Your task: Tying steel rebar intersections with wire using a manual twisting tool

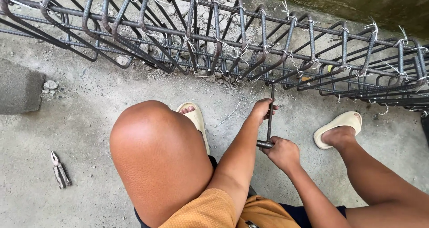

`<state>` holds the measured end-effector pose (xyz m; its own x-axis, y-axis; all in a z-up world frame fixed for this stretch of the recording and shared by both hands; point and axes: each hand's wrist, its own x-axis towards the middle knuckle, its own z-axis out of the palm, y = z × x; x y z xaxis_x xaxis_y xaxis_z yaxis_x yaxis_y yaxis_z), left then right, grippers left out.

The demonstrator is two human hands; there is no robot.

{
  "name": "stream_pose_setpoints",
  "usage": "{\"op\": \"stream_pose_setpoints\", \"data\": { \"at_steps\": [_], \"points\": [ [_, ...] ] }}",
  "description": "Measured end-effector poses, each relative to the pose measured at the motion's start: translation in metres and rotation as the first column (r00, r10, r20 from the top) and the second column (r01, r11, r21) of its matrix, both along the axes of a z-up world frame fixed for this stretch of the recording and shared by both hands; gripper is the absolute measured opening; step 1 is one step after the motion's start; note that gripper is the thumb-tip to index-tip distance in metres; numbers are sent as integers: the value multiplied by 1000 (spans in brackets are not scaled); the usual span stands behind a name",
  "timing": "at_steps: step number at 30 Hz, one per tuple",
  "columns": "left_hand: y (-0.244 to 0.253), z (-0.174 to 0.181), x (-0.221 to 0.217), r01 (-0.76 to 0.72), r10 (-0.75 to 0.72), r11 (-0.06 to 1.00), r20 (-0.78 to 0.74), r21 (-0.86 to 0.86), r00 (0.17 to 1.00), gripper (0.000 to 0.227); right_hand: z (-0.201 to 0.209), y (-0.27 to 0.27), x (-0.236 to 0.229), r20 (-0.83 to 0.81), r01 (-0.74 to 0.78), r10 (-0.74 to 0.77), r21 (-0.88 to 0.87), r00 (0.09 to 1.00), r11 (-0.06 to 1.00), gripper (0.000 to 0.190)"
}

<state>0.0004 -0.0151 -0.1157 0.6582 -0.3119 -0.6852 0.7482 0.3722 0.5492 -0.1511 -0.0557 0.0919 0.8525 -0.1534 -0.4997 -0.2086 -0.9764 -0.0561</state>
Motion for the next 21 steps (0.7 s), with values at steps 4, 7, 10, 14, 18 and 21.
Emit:
{"op": "stream_pose_setpoints", "data": {
  "at_steps": [4, 7, 10, 14, 18, 21],
  "points": [
    [7, 9, 0, 112, -113, 993, 20, 47, 993, 37, 2, -4, -3, 9, 54, -54, 68, 998, 996, 35],
    [10, 2, 7, 241, -266, 949, 104, 205, 958, 41, -4, -17, -1, -20, 142, -141, 78, 990, 987, 39],
    [10, -6, 9, 233, -264, 944, 111, 234, 958, 44, 1, -22, 1, -14, 214, -215, 136, 977, 967, 40],
    [15, 0, 2, 193, -235, 946, 139, 261, 962, 45, -3, -33, 6, -6, 287, -295, 258, 955, 923, 40],
    [20, 1, -13, 241, -284, 925, 115, 293, 952, 45, 1, -39, 4, 48, 323, -422, 567, 905, 758, 32],
    [29, 5, -26, 291, -331, 904, 83, 314, 940, 46, 0, -50, 5, 81, 296, -466, 676, 881, 675, 30]
  ]
}}
